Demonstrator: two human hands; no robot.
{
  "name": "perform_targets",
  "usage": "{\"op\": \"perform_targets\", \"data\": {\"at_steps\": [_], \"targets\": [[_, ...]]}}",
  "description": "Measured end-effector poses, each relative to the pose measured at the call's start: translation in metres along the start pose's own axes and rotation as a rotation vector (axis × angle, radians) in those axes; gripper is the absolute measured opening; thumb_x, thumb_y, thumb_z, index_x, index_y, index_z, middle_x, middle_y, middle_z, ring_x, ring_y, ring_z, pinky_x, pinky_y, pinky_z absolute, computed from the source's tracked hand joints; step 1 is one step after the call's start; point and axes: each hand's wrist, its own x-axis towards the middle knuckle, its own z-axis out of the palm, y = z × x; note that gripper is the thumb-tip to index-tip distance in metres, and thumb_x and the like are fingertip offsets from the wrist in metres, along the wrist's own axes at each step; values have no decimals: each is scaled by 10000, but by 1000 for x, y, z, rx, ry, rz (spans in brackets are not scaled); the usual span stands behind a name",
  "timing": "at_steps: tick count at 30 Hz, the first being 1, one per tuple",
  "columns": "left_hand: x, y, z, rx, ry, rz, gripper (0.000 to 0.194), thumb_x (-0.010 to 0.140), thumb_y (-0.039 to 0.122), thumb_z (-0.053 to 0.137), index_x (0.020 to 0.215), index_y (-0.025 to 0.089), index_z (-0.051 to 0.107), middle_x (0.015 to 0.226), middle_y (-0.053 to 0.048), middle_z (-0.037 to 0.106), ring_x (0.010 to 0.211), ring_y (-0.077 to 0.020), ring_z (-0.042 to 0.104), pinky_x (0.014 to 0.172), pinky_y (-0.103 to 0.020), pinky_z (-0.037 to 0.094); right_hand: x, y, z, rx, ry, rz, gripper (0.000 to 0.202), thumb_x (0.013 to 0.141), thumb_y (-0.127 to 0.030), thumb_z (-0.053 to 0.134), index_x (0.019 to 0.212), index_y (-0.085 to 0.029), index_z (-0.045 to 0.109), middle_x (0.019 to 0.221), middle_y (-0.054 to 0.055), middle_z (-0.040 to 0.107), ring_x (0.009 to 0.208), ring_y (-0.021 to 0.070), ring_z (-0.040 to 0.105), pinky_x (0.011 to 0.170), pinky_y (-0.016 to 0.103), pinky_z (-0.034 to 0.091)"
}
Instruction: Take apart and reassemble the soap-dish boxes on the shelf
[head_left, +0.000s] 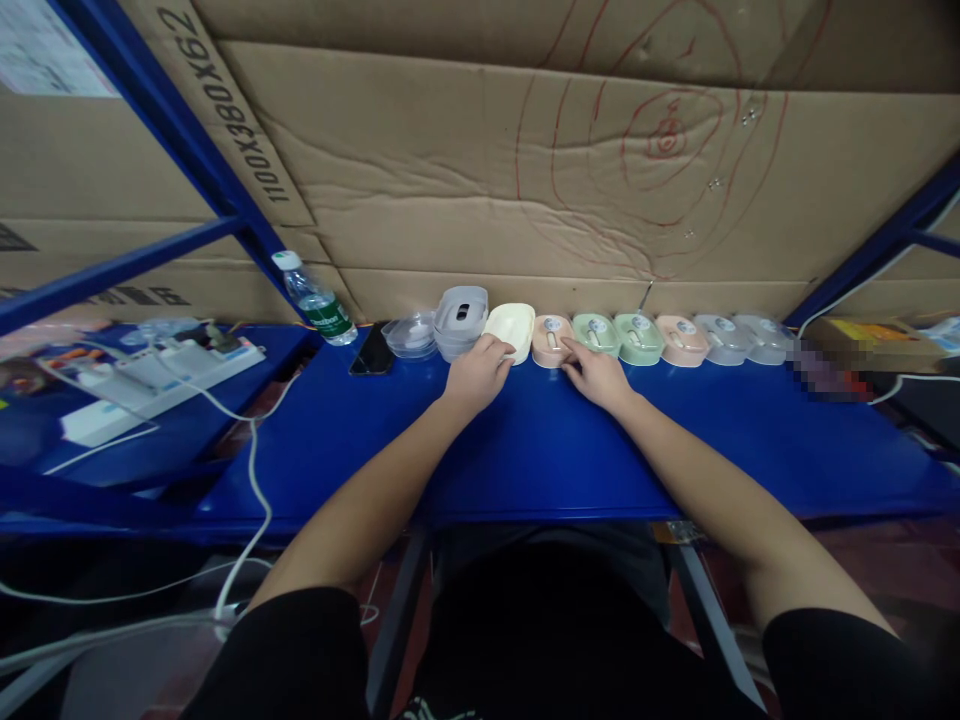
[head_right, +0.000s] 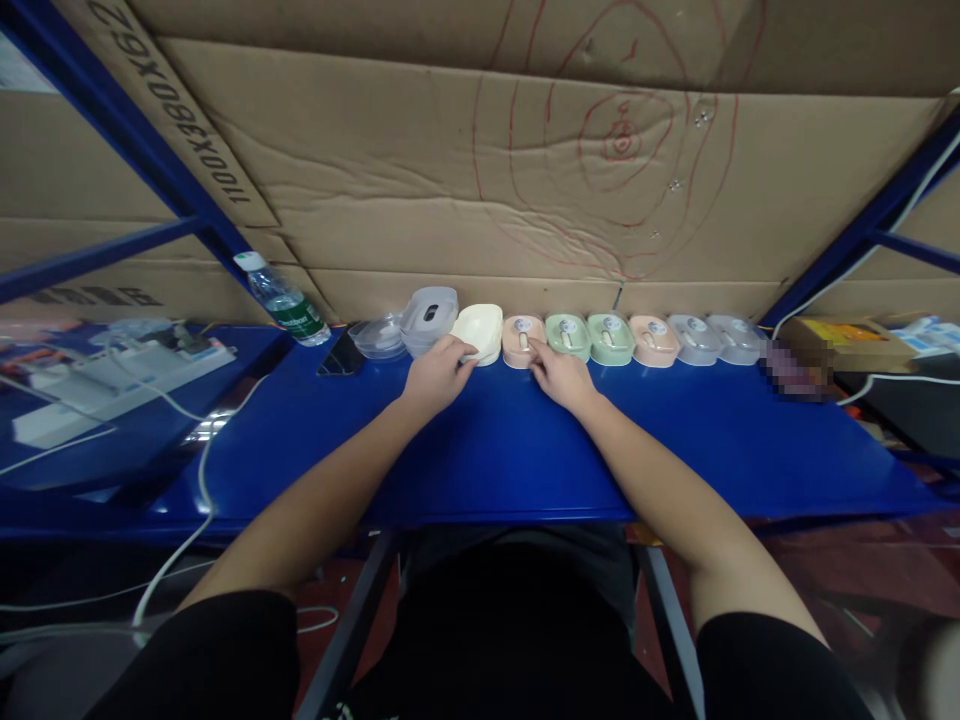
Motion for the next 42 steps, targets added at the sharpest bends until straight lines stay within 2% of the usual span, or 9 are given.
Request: {"op": "perform_targets", "data": {"at_steps": [9,15,19,23,27,31,34,37,42], "targets": [[-5,0,-10,-148,91,198,218,1018,306,551,1150,197,686,1173,-92,673,952,-184,670,802,-297,528,-10,-4,-10,210,38,-50,583,967,-375,575,1518,-200,499,1250,89,767,978,296,747,898,453,582],[-6,5,-18,-237,-11,381,132,1012,274,558,1074,207,653,1151,-85,649,1068,-198,642,931,-353,536,-14,4,-22,515,158,104,697,1023,-498,438,1633,-208,265,1140,131,749,673,225,698,712,425,600],[-7,10,-20,-428,-124,423,95,999,275,568,1042,211,623,1122,-75,644,979,-172,643,912,-355,543,-12,10,-31,642,157,162,610,1047,-488,317,1610,-252,325,1086,118,714,611,201,671,612,389,573],[-9,14,-19,-678,-180,287,144,973,326,592,1041,200,577,989,-57,652,841,-152,642,808,-324,545,-13,12,-37,670,152,119,552,958,-569,502,1392,-234,568,1003,88,696,598,172,608,565,337,518],[-7,14,-19,-812,-176,79,275,1005,360,502,1211,180,519,843,-14,632,725,-134,638,733,-290,529,-17,12,-43,603,145,116,507,896,-697,568,785,-206,626,616,-2,536,570,148,476,539,285,389],[-5,7,-22,-599,-220,53,423,1011,346,448,1393,171,491,778,16,625,702,-143,616,721,-281,496,-19,9,-44,493,18,68,642,928,-748,496,562,-224,431,534,-21,418,551,129,416,522,275,291],[-5,5,-22,-353,-424,66,387,991,335,473,1315,190,626,784,-11,692,738,-176,642,720,-290,474,-19,5,-41,301,-224,75,642,978,-707,453,582,-210,539,563,15,541,558,154,502,540,288,321],[-6,7,-18,-174,-561,86,325,975,325,507,1192,235,733,1035,-61,773,906,-216,701,812,-309,492,-18,0,-36,47,-455,76,609,983,-685,473,646,-213,661,690,74,691,657,207,624,576,301,358],[-5,11,-15,-8,-485,60,375,976,358,536,1293,254,707,1103,-65,777,1028,-246,713,870,-335,524,-17,-2,-34,-31,-533,76,715,983,-764,360,735,-198,721,795,103,743,728,223,658,575,304,337]]}}
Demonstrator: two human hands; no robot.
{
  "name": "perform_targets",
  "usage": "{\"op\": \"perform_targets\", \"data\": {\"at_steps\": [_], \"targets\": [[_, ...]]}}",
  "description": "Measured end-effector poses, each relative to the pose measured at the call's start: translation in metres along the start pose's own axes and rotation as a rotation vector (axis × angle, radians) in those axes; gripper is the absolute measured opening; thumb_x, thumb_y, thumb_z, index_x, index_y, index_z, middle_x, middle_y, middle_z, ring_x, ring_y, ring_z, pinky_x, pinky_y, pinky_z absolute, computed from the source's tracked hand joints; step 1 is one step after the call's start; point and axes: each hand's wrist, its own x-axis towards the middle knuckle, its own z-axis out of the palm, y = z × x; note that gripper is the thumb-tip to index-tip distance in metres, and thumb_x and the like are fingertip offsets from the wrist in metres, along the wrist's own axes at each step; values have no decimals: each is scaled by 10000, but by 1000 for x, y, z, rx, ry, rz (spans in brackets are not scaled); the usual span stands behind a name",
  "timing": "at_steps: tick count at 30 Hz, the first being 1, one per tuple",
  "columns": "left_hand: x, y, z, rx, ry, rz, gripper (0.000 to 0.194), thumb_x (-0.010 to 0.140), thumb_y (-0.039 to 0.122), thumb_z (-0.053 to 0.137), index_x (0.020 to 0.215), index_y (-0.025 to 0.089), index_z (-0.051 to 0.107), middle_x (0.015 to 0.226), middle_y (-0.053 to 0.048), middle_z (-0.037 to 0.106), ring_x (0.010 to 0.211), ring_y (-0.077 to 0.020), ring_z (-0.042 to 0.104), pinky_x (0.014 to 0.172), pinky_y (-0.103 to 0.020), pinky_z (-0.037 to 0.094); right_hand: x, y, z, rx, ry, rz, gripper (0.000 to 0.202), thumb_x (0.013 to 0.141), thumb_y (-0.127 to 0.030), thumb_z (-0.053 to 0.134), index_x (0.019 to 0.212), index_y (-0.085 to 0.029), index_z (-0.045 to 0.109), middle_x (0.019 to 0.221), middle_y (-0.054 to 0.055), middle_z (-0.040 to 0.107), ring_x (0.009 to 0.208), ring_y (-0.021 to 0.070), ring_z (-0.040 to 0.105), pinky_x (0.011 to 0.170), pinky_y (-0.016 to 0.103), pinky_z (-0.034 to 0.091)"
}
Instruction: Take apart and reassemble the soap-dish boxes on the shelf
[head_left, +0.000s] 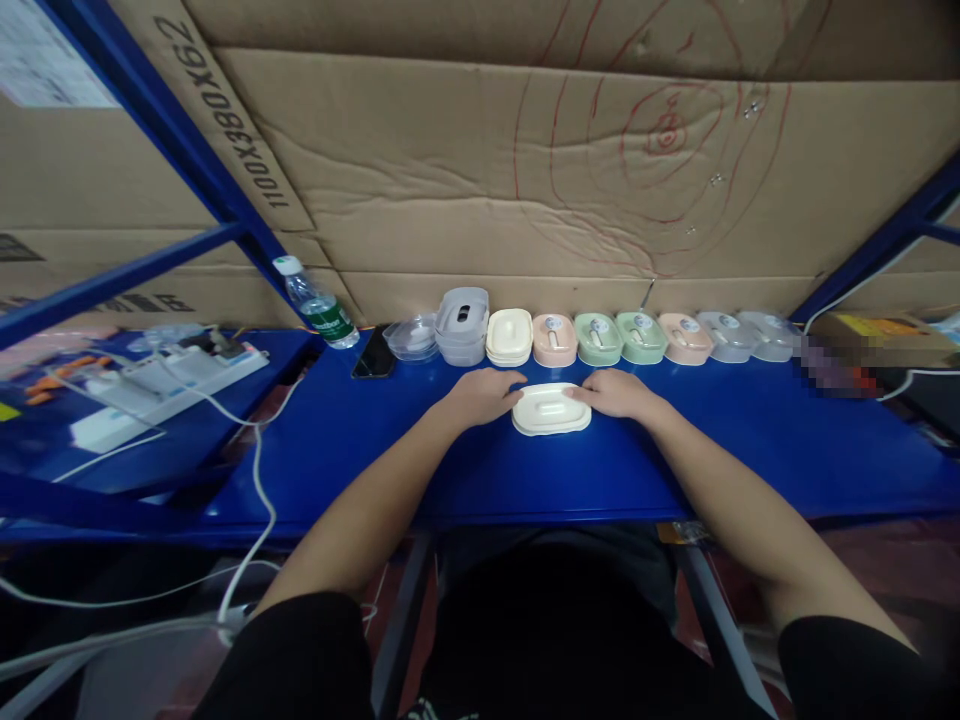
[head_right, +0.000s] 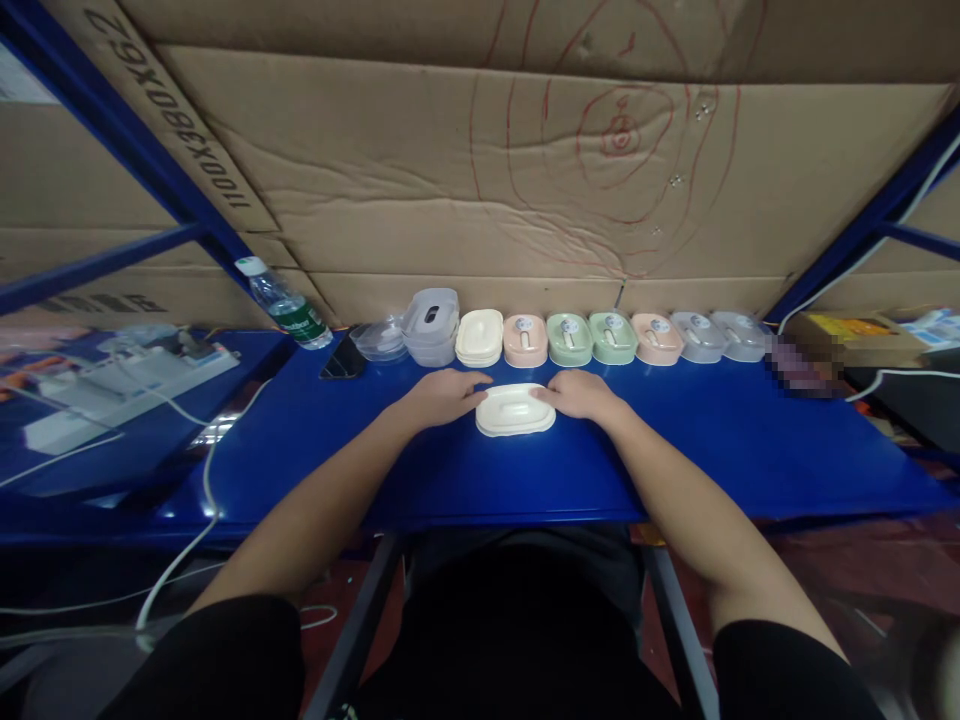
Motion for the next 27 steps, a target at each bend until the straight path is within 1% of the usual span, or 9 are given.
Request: {"op": "perform_targets", "data": {"at_steps": [2,5,8,10,12,17,22,25,27], "targets": [[1,-3,-3,8,155,-41,363,982,380,544,1276,249,714,1073,-57,771,1029,-241,713,871,-336,535,0,2,-1,40,-18,-5,736,983,-771,345,713,-189,705,739,91,718,685,204,629,580,307,333],[1,-14,-10,19,484,-129,354,1003,385,531,1273,236,704,1217,-79,717,1114,-249,692,913,-345,541,-1,6,-2,72,-28,-53,731,992,-751,353,666,-182,677,666,75,676,624,179,578,591,310,325],[0,-32,-15,34,671,-232,395,981,389,581,1331,226,663,1360,-117,625,1181,-278,662,926,-372,553,-2,7,-3,130,-46,-107,698,988,-723,400,660,-177,683,643,71,671,596,168,560,606,310,337],[0,-46,-16,23,711,-274,414,957,379,620,1338,220,654,1390,-132,593,1182,-291,659,928,-391,561,-3,6,-3,199,-67,-142,676,972,-724,435,672,-176,695,644,64,677,588,164,558,613,307,351],[1,-58,-15,-2,709,-292,355,945,354,636,1267,214,685,1358,-132,608,1167,-296,662,948,-407,560,-4,4,-3,244,-82,-174,670,952,-741,455,670,-178,685,629,51,665,571,157,543,609,306,353],[9,-76,-10,-106,715,-182,207,957,274,600,1121,184,687,1215,-124,658,1126,-271,659,978,-414,554,-6,3,-4,283,-76,-212,627,935,-731,488,635,-192,599,586,12,582,560,143,489,589,301,333],[8,-71,-14,-183,869,37,149,974,274,577,1078,192,645,1294,-131,610,1100,-226,658,909,-353,571,-4,7,-1,316,41,-228,575,940,-682,532,626,-200,540,597,-10,537,578,132,457,576,291,309],[4,-60,-18,-241,930,156,151,1000,327,552,1071,199,589,1374,-144,595,1059,-203,668,858,-341,569,-3,5,-1,399,188,-195,498,927,-644,593,723,-193,639,631,-3,585,588,139,488,584,292,335],[2,-50,-18,-359,916,199,187,1019,385,527,1071,206,532,1396,-149,603,877,-152,684,763,-318,567,-5,2,-3,504,329,-186,439,920,-615,625,869,-187,708,657,1,610,598,152,519,596,299,375]]}}
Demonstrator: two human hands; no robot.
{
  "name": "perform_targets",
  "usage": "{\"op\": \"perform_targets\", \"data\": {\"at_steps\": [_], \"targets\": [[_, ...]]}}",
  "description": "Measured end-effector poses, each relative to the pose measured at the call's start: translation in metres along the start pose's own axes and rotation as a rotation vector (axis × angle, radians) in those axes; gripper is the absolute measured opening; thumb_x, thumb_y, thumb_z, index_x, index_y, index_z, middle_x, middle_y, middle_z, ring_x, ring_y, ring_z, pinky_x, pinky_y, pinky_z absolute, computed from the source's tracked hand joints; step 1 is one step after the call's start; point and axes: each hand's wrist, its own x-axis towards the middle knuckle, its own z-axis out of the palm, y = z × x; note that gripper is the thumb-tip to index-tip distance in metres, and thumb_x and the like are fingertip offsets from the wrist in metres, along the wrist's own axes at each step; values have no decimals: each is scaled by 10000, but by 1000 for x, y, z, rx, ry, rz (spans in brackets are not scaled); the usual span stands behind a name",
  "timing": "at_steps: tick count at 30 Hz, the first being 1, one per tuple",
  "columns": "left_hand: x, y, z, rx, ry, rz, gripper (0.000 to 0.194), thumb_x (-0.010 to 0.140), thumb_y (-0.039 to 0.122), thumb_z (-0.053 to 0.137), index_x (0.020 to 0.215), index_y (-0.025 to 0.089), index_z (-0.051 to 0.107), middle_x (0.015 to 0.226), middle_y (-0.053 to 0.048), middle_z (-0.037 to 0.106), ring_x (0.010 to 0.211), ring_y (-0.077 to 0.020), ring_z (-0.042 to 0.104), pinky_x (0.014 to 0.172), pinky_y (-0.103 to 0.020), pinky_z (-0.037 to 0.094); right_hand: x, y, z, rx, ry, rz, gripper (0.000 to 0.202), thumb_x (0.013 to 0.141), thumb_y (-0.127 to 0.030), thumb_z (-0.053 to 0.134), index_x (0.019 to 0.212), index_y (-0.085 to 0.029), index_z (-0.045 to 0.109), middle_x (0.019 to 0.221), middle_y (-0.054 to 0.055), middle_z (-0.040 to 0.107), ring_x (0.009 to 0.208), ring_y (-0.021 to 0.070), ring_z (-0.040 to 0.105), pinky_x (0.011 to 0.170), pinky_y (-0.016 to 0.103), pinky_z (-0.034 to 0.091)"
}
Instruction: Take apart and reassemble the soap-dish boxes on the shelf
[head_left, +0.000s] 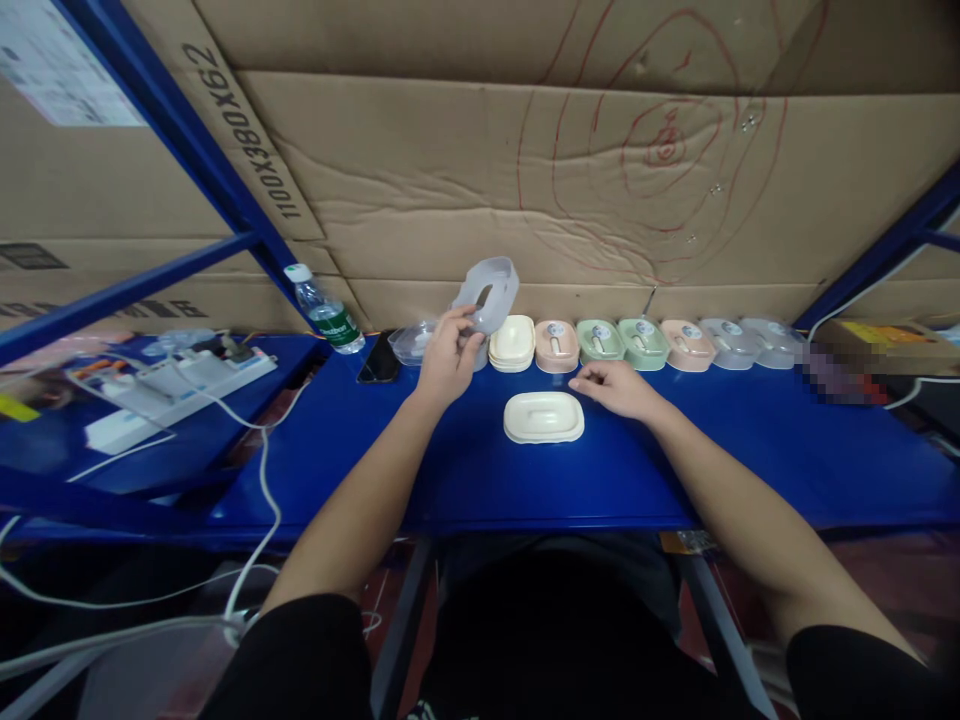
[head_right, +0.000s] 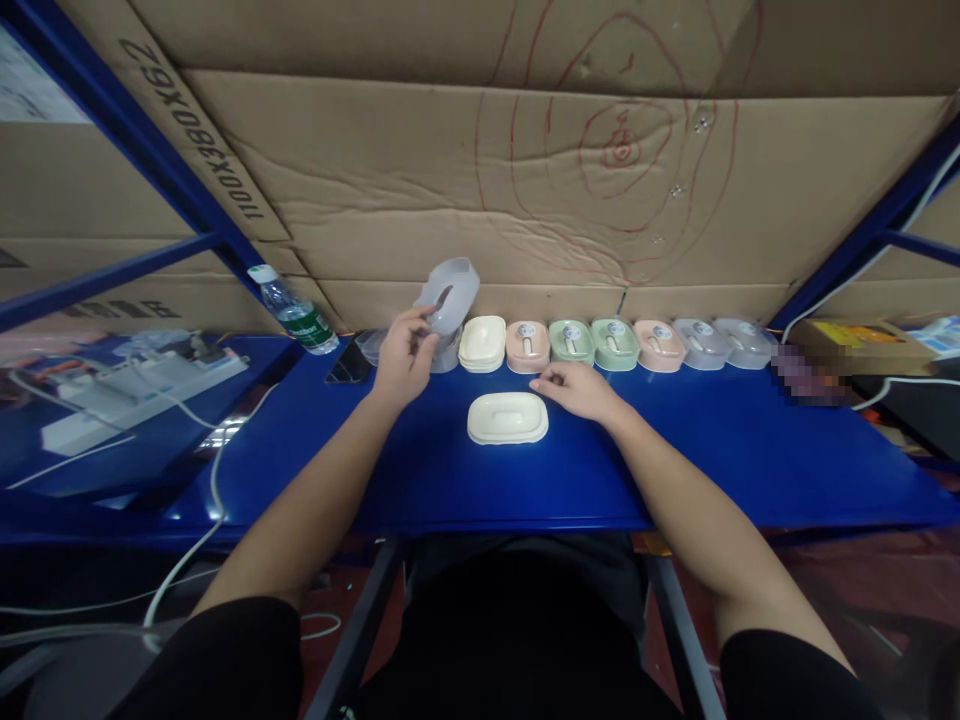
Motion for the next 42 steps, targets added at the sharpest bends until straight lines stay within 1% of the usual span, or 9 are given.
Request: {"op": "perform_targets", "data": {"at_steps": [4,7,9,12,18,22,26,34,42], "targets": [[-4,25,7,-355,-125,-143,294,1030,516,497,1067,227,455,946,-49,737,543,-96,597,569,-258,496,0,-3,-1,147,253,-75,502,920,-591,651,1216,-187,678,750,19,641,638,185,574,622,335,463],[-7,39,13,-584,-315,-287,366,1022,594,481,1056,231,441,585,57,608,459,-122,591,475,-225,425,1,0,-1,264,280,-115,667,905,-616,672,1423,-219,536,880,41,677,627,187,595,597,351,497],[-8,42,18,-705,-429,-392,412,1001,643,484,1045,236,433,528,88,554,418,-129,591,441,-217,413,1,1,0,298,257,-121,653,903,-643,665,1397,-232,543,896,40,676,609,180,598,577,347,496],[-9,42,25,-776,-465,-507,464,978,685,478,1098,239,438,546,106,538,379,-124,568,420,-220,414,-2,-2,-1,273,260,-93,506,902,-682,643,1095,-215,652,752,8,621,594,169,573,563,319,459],[-10,41,21,-347,-406,-351,583,995,571,514,1417,170,488,679,43,610,506,-125,592,533,-265,453,-5,-14,-6,123,233,12,631,881,-811,540,652,-224,508,577,9,555,577,155,493,555,295,367],[-7,48,10,17,-584,-262,629,993,511,524,1515,162,472,716,5,666,644,-176,637,607,-296,436,-3,-15,-5,33,108,69,674,913,-827,449,606,-227,471,549,24,546,592,165,501,578,303,358],[-4,55,6,118,-794,-247,492,981,503,519,1353,196,617,819,-51,742,733,-219,693,650,-320,455,-1,-10,-3,-50,-3,95,672,966,-781,385,611,-221,494,575,44,570,618,183,532,601,316,357],[-5,43,10,168,-1014,-242,412,966,542,481,1015,192,694,821,-53,763,752,-219,698,642,-309,436,-1,-7,2,-249,-227,98,682,978,-761,384,651,-202,595,667,42,636,654,181,555,620,315,313],[-9,36,23,366,-1006,-222,412,988,516,437,1018,213,714,980,-78,770,916,-251,696,695,-316,417,2,-4,7,-266,-274,111,700,952,-796,402,611,-201,543,597,20,571,573,146,486,584,315,286]]}}
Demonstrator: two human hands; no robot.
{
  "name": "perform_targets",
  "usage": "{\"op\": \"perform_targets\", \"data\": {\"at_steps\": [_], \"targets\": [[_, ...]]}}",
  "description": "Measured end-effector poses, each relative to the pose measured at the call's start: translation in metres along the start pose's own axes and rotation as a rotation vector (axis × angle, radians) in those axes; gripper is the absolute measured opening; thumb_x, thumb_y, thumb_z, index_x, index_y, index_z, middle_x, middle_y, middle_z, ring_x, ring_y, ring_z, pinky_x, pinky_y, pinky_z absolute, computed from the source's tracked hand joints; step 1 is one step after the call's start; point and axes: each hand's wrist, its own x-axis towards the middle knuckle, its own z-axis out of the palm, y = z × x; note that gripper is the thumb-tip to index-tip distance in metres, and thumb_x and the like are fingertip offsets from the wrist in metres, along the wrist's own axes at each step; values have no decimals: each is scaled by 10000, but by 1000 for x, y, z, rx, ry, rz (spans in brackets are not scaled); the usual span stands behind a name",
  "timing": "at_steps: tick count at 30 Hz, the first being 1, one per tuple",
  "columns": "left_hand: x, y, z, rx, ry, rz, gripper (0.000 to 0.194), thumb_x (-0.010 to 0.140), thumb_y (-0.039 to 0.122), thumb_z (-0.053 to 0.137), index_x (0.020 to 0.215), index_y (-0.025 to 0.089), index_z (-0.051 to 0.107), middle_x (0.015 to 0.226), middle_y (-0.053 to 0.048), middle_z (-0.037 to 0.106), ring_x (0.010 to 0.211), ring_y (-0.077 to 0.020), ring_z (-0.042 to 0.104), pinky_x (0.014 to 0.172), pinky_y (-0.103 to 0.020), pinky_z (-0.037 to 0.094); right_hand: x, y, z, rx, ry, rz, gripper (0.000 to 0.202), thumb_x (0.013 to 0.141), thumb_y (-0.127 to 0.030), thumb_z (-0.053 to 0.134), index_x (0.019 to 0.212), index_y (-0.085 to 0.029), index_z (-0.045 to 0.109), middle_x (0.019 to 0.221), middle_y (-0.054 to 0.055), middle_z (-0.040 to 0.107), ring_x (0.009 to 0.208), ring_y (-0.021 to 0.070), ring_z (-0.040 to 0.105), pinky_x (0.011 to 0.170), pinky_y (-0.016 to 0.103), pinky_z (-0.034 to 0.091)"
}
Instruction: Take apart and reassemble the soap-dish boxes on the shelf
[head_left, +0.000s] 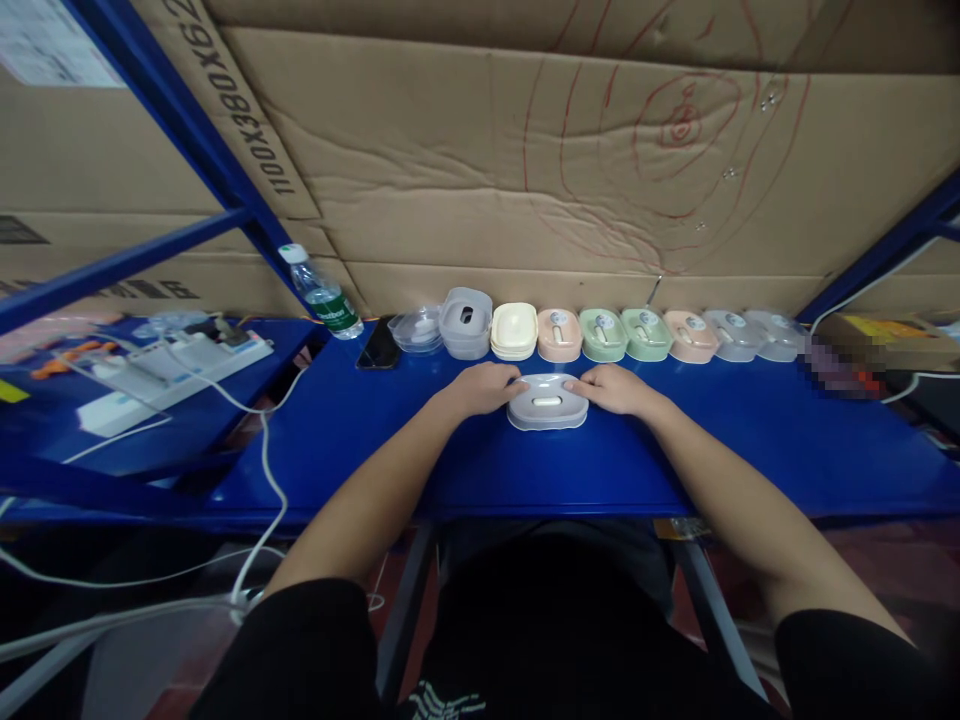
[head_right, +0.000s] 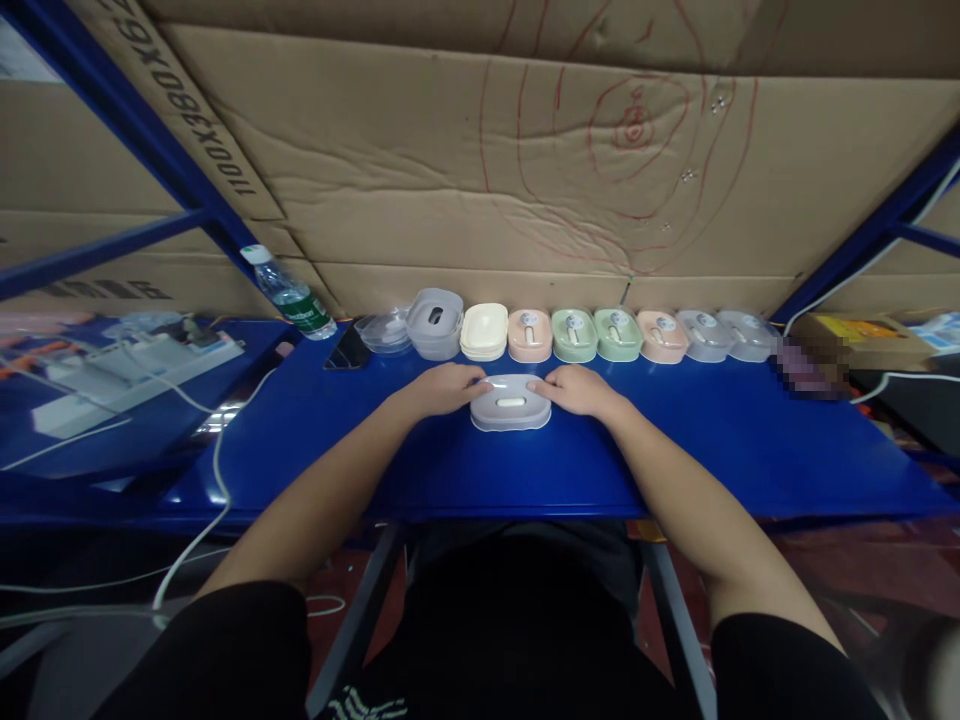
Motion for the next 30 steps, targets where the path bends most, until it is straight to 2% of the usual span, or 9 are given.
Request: {"op": "perform_targets", "data": {"at_steps": [9,13,16,19,21,23,25,28,30], "targets": [[0,-2,1,-24,9,4,441,996,540,423,1052,220,721,975,-69,771,886,-241,690,690,-311,416,1,3,1,32,-1,0,725,915,-846,402,635,-202,582,616,29,598,580,160,511,570,313,298],[-2,-4,-3,-34,57,-21,431,970,562,505,1106,225,738,968,-71,773,890,-249,696,712,-320,447,1,4,1,24,-6,-3,713,928,-826,404,621,-202,561,603,23,580,574,153,499,573,311,295],[-4,-14,-11,-64,266,-39,399,956,558,569,1122,239,743,956,-59,767,890,-242,698,755,-332,486,0,4,1,30,-10,-23,698,941,-805,404,627,-201,559,610,17,577,576,148,495,576,309,298],[-8,-32,-21,-63,611,-50,333,961,492,602,1101,225,741,1066,-80,745,1002,-258,693,881,-369,519,-1,4,0,34,-17,-33,693,947,-798,400,627,-202,552,607,11,569,574,145,491,573,306,297],[-12,-48,-28,-42,794,-116,297,948,445,627,1109,220,736,1168,-102,704,1092,-282,676,953,-394,520,-1,3,-1,35,-22,-25,694,940,-803,405,628,-202,553,606,11,567,573,145,490,572,304,295],[-16,-67,-34,-22,884,-240,288,924,417,648,1120,224,733,1227,-120,659,1114,-305,671,970,-416,528,-2,3,-1,38,-22,-19,696,933,-810,410,628,-201,555,608,12,568,574,147,488,571,304,293],[-19,-87,-37,-9,878,-380,322,881,397,677,1145,218,723,1303,-153,607,1106,-340,676,967,-456,538,-2,3,-2,40,-20,-27,696,930,-812,411,624,-202,548,607,12,564,574,148,484,569,305,291],[-21,-112,-37,-24,742,-556,366,844,420,686,1129,191,710,1327,-210,578,1075,-394,681,967,-534,530,-2,3,-2,39,-22,-36,686,931,-804,423,618,-204,535,596,7,550,568,145,470,569,306,291],[-20,-123,-35,-48,658,-594,329,856,453,663,1042,186,709,1243,-211,621,1057,-389,680,977,-543,520,-3,3,-3,40,-26,-32,673,934,-792,435,617,-206,528,590,2,541,567,142,465,574,307,293]]}}
